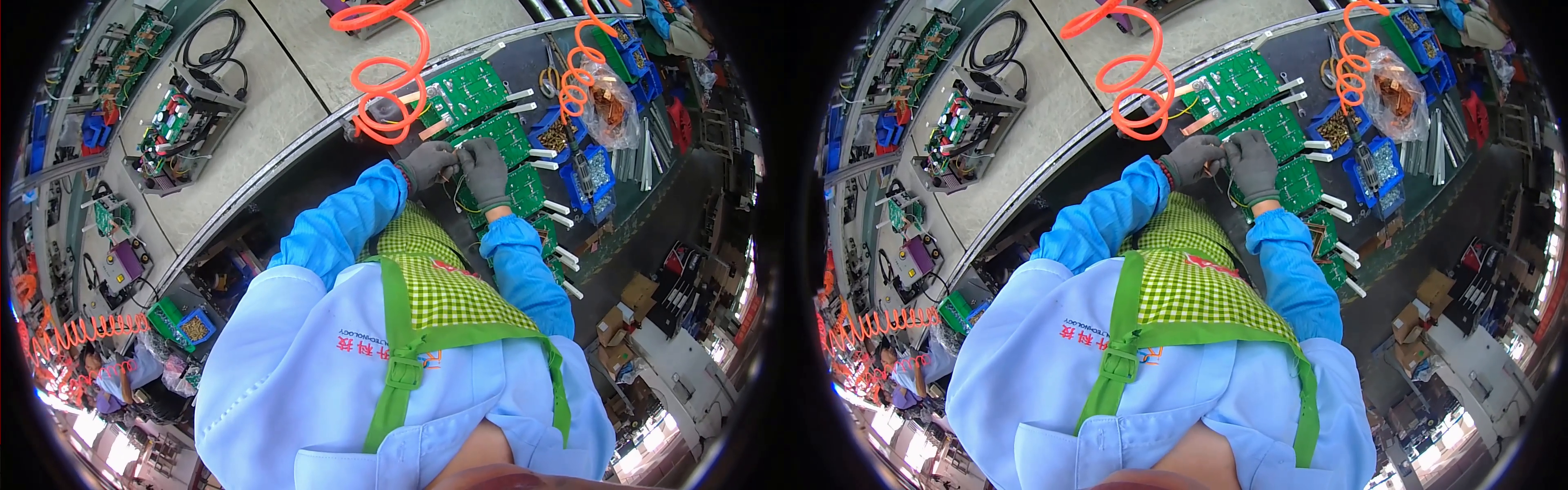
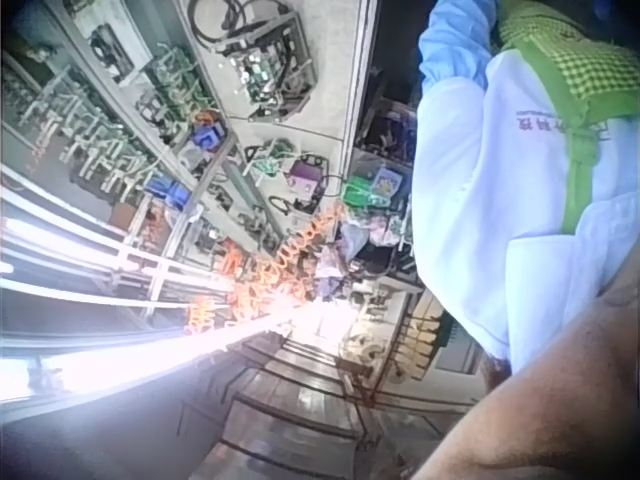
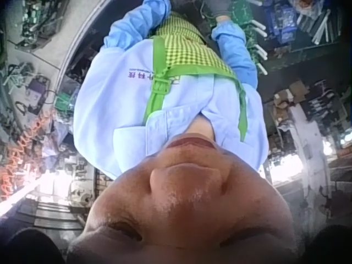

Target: Assembling copper strips onto electronic circuit boards using a pneumatic power tool.

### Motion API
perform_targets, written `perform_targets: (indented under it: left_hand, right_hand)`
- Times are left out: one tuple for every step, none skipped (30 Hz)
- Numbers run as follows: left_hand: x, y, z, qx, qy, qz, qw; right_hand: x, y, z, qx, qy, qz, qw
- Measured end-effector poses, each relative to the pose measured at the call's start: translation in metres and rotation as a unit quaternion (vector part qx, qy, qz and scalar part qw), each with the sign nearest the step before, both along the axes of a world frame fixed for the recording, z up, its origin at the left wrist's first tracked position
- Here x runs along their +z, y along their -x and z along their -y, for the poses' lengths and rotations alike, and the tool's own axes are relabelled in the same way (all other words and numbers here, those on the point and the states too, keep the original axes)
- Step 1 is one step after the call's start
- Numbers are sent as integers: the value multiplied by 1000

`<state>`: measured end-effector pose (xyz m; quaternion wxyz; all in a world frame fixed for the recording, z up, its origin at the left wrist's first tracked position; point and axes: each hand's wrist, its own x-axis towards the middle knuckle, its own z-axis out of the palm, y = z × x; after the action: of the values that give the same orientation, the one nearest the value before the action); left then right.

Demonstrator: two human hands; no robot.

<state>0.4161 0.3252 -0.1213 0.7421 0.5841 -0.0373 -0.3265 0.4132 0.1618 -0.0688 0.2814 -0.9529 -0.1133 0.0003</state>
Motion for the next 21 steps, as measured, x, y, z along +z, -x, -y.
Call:
perform_targets:
  left_hand:
    - [1, -1, 0, -2, -11, 15, 1000]
    - [1, -2, 2, -4, -22, 31, 999]
    - [-7, -4, 8, 47, 71, -191, 978]
    - [-6, -3, 7, 45, 70, -192, 978]
    - [-3, -3, 6, 26, 32, -96, 995]
    - [-1, -2, 5, 6, -6, 1, 1000]
    - [-1, -1, 5, 2, -9, 22, 1000]
    - [0, -1, 5, 3, -12, 21, 1000]
    - [1, -3, 5, 39, 54, -128, 990]
    - [4, -3, 8, 71, 122, -272, 952]
    - [1, -2, 7, 8, 35, -43, 998]
    - [1, -1, 8, 5, 40, -41, 998]
    - [-2, 0, 8, 39, 75, -138, 987]
    - [-4, 0, 9, 71, 110, -232, 964]
    - [-8, -1, 11, 94, 131, -229, 960]
    - [-10, 1, 9, 93, 131, -230, 960]
    - [-12, 3, 8, 61, 43, 13, 997]
    - [-14, 5, 7, 26, -48, 255, 965]
    - [-10, 3, 8, 27, -49, 256, 965]
    - [-5, 2, 10, 52, 33, 23, 998]
    - [-2, 1, 11, 73, 113, -212, 968]
  right_hand:
    - [3, -4, 0, -3, -8, -22, 1000]
    - [6, -7, 1, -7, -16, -43, 999]
    - [6, -9, 5, -4, -15, -42, 999]
    - [5, -9, 4, -12, -17, -64, 998]
    - [5, -7, 4, -18, -20, -86, 996]
    - [6, -7, 6, -20, -21, -86, 996]
    - [12, -8, 3, -14, -32, -74, 997]
    - [17, -9, 0, -8, -43, -61, 997]
    - [20, -9, -3, -2, -38, -38, 999]
    - [13, -7, 1, -5, -36, -39, 999]
    - [4, -9, 8, 13, -30, -28, 999]
    - [-4, -10, 16, 30, -23, -18, 999]
    - [-1, -10, 13, 33, -21, -17, 999]
    - [0, -9, 9, 24, -16, -26, 999]
    - [2, -9, 6, 15, -11, -34, 999]
    - [4, -8, 2, 14, -11, -36, 999]
    - [6, -7, -2, 2, 32, -42, 999]
    - [7, -6, -4, -10, 74, -49, 996]
    - [8, -9, -4, -10, 73, -48, 996]
    - [9, -11, -3, -16, 86, -71, 994]
    - [10, -14, -3, -23, 99, -94, 990]
